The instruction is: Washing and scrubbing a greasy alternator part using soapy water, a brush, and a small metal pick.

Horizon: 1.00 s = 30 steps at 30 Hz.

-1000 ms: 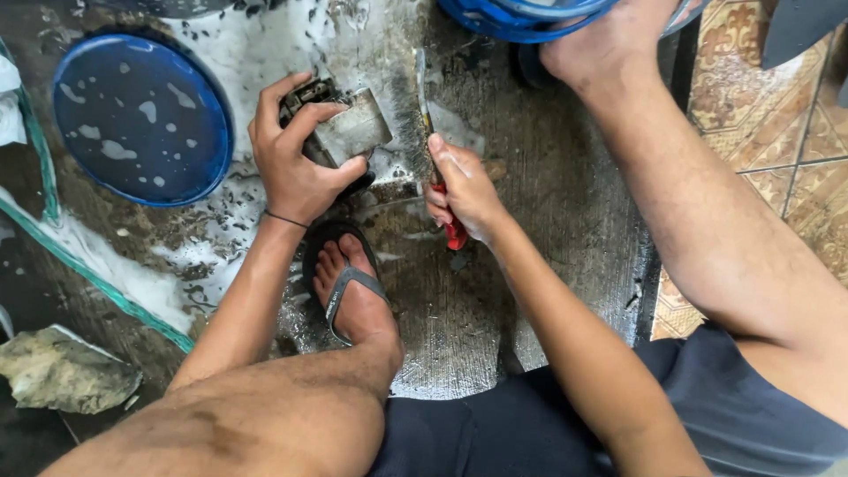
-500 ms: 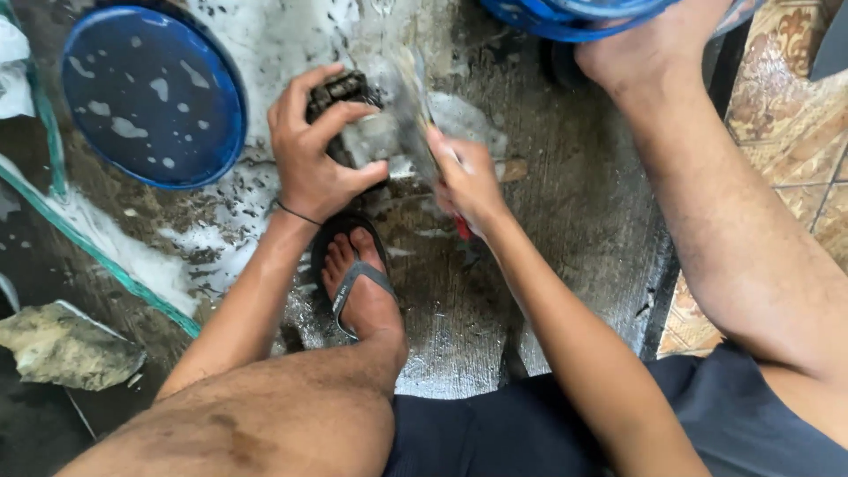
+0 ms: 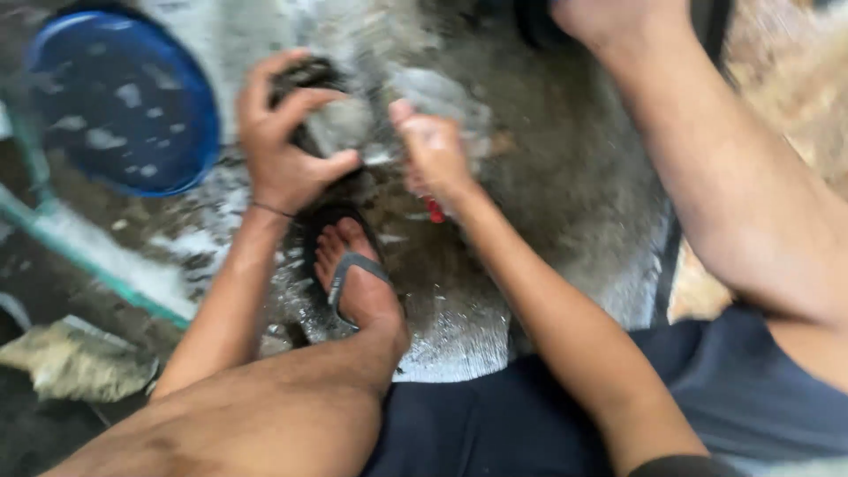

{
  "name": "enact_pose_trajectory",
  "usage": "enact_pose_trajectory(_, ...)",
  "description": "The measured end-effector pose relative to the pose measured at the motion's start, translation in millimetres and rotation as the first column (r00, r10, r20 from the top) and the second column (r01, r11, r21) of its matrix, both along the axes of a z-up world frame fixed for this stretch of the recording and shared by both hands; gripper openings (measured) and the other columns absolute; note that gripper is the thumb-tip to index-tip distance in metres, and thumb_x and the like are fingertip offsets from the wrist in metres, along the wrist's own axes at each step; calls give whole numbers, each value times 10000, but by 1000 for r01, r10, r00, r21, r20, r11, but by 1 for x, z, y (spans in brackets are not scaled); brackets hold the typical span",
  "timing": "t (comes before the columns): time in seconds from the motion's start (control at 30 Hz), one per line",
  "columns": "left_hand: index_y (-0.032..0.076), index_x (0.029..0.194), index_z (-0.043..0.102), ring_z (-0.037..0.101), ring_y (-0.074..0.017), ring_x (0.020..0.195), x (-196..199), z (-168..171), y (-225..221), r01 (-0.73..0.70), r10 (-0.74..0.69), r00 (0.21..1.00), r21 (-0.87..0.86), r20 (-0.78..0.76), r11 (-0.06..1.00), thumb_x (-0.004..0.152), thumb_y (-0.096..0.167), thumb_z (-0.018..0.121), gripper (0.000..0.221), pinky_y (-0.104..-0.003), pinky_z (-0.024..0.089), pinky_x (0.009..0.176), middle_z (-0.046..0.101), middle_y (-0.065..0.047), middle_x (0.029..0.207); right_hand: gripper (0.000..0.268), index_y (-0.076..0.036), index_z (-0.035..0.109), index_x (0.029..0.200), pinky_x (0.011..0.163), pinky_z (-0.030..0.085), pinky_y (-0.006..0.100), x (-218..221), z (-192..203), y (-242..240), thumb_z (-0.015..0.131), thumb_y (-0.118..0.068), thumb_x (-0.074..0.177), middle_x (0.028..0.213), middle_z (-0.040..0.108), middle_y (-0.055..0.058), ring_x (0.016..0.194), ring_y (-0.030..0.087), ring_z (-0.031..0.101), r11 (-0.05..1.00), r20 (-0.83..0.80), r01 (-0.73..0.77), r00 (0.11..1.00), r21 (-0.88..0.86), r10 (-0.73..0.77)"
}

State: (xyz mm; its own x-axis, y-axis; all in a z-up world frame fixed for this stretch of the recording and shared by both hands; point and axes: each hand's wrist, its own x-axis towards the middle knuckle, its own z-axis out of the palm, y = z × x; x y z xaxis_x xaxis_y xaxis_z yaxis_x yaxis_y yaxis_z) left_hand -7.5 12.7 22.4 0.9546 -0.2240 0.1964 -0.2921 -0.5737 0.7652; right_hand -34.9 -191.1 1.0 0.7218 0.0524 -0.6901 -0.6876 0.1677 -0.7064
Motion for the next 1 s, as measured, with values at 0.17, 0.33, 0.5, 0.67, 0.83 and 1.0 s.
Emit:
enact_pose_trajectory(0.17,27,1059,761,551,-366,1298,5,6,-1,8,-8,999,6,31,1000,615,97,875,464,-469,413,1107,531,-136,1459,512,-120,435,592,425,296,271,-23,-3,-5,526,-359,1036,506,416,-39,435,88,362,953,290,-109,937,-282,193)
enact_pose_trajectory(0.33,-3,1071,766,568,-391,1281,2,7,3,21,-21,999,7,34,1000,628,86,881,467,-481,460,1082,534,-159,1445,561,-111,356,577,519,361,262,-6,16,1,556,-408,1008,570,351,-63,534,90,298,911,328,-105,911,-398,249)
enact_pose_trajectory(0.5,25,1020,763,591,-336,1181,3,1,0,-8,8,998,-2,62,1000,586,130,881,462,-458,474,1021,553,-126,1401,491,-22,480,607,489,292,301,-33,-1,-12,588,-253,1027,577,404,-40,535,103,336,874,335,-83,903,-479,270)
enact_pose_trajectory(0.67,65,1039,766,547,-328,1290,-6,-3,5,-17,16,999,30,33,999,619,150,912,453,-463,392,1106,537,-82,1437,545,-29,506,620,495,316,324,-19,16,-7,557,-390,1025,570,433,-15,540,124,361,810,307,-75,902,-581,303)
enact_pose_trajectory(0.83,91,1024,771,541,-294,1301,-2,3,-3,-29,27,999,48,40,998,601,169,885,446,-449,342,1137,542,-68,1454,567,-18,542,598,490,303,304,-26,-5,-16,619,-396,1015,562,432,-22,531,111,346,780,197,-95,942,-618,270)
enact_pose_trajectory(1.0,85,1041,793,560,-307,1272,0,-3,1,-24,23,999,24,45,999,611,178,914,456,-470,355,1122,530,-58,1458,495,-8,594,673,472,324,340,2,32,2,592,-378,1002,546,443,-4,513,141,356,704,432,132,862,-698,266)
